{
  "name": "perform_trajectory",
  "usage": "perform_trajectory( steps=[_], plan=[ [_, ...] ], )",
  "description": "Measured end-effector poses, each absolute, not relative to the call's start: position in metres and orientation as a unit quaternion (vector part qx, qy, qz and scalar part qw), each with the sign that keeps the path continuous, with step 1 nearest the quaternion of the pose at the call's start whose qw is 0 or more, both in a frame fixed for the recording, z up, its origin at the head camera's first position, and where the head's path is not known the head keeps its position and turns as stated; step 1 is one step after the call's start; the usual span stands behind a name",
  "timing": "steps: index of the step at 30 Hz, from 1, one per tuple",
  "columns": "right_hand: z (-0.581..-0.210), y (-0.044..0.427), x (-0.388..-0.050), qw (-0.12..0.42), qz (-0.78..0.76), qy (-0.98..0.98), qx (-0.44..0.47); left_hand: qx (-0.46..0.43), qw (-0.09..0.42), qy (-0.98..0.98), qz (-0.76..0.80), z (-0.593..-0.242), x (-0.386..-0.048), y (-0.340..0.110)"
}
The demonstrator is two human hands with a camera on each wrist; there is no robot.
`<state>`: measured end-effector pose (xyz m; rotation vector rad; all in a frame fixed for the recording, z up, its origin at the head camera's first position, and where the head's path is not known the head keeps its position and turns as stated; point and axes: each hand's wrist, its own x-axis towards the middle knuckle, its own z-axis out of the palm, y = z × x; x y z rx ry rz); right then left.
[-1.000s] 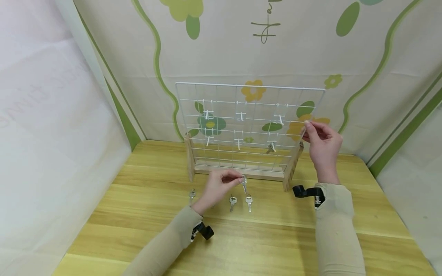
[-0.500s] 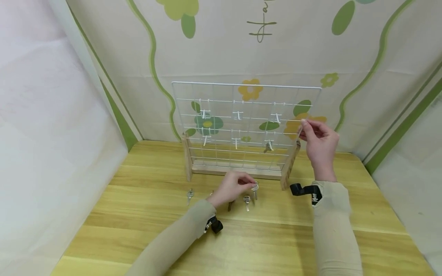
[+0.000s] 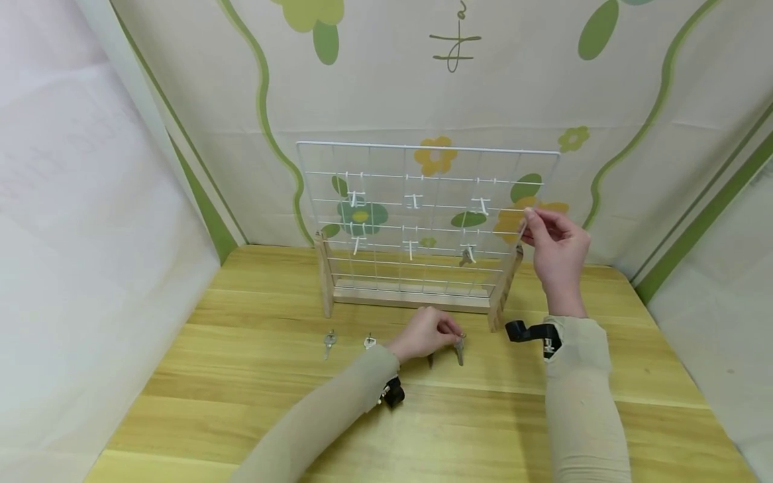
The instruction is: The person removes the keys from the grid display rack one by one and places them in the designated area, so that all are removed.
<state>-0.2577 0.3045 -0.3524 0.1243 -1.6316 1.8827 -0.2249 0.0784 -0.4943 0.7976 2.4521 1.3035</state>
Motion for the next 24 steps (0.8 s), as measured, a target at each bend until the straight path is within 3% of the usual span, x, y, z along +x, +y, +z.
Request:
perform_trajectory(
  steps=[24],
  plan=[
    [-0.355,0.3061,-0.2576,0.313,0.707,-0.633,0.046,0.297,0.116,0.865,0.387,-0.5045,-0.2272,0.082]
  ],
)
